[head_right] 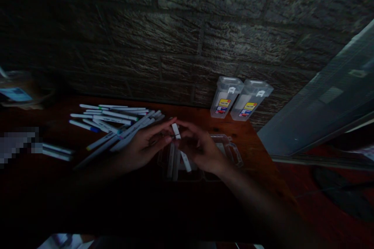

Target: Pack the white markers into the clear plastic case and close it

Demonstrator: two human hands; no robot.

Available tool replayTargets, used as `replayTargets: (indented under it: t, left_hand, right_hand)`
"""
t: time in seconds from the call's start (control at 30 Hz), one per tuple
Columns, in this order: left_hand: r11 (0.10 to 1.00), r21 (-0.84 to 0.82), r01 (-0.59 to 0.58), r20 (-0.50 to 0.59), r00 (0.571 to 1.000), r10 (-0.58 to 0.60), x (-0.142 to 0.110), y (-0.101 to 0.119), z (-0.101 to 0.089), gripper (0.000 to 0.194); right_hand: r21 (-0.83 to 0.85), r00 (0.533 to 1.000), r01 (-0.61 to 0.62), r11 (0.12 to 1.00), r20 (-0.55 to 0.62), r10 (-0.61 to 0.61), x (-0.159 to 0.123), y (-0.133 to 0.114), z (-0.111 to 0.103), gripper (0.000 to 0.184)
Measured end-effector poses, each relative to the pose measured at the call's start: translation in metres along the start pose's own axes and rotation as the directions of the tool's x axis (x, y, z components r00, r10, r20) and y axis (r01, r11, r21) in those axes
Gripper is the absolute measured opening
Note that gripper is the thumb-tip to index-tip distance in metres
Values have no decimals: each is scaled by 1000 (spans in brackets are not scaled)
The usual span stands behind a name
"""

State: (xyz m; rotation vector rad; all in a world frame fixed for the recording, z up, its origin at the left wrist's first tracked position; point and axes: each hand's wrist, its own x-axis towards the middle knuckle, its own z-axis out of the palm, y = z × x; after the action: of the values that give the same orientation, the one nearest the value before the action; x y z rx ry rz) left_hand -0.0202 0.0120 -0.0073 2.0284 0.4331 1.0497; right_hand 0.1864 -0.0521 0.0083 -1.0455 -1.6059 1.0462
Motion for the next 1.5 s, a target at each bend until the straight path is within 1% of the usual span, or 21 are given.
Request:
replayTargets:
  t: [0.03,0.1,0.17,0.23,0.3,0.37,0.47,0.6,0.67,0.77,0.93,1.03,1.1,1.13,1.23,1.33,1.43,1.5]
  left_hand:
    - [1000,-6,-16,13,1000,17,0,0,0,52]
    - [1000,-3,-23,2,1000,23,0,0,1,54]
    - [1000,23,1,-37,999,0,-1,0,1,48]
    - [998,53,24,-69,997,-21,-1,0,1,38]
    - [997,76,32,-76,997,-26,-1,0,1,31]
    - [995,103,19,-55,998,-13,-1,1,1,25]
    - [985,174,-20,13,1000,18,-2,4,1,17]
    - [966,247,-71,96,994,49,-5,9,0,14]
    - [958,271,-92,122,991,61,-6,9,0,13]
    - [951,291,-108,124,990,74,-6,9,0,13]
    - [944,312,-104,94,993,79,-2,8,-1,15]
    - [937,314,-152,127,985,117,-3,11,0,13]
    - [923,315,-222,184,968,170,-6,14,2,10]
    - [910,317,-268,224,953,203,-9,17,4,9]
    - [851,328,-411,354,888,292,-15,24,10,11]
    - [772,346,-533,439,819,369,-19,28,15,14]
    - [719,390,-575,498,788,361,-21,29,17,14]
    - [691,416,-592,526,776,348,-20,29,18,14]
  right_hand:
    - [-6,1000,5,1000,-18,-5,0,-1,-1,57]
    - [-8,999,9,1000,-52,-9,1,-2,-2,60]
    - [14,996,-5,1000,-86,7,3,-2,-5,59]
    - [60,991,-55,997,-120,62,5,0,-8,57]
    - [110,980,-105,988,-158,122,8,2,-11,56]
    - [144,971,-124,982,-184,150,10,5,-14,55]
    - [171,968,-117,978,-201,150,12,9,-17,55]
    - [162,961,-142,977,-215,175,14,12,-19,60]
    - [162,957,-157,974,-219,191,14,13,-19,59]
    - [183,951,-167,969,-228,207,15,13,-20,55]
    - [161,936,-156,975,-290,198,16,13,-24,50]
    - [152,928,-206,967,-284,243,16,13,-24,47]
    - [146,924,-250,957,-258,281,16,13,-23,46]
    - [136,925,-262,955,-247,289,15,14,-22,46]
    - [76,938,-244,967,-234,255,14,15,-19,41]
    - [21,951,-214,977,-223,213,13,19,-18,34]
    - [-47,958,-213,976,-207,199,12,22,-17,30]
    - [-125,966,-183,975,-209,154,11,22,-17,27]
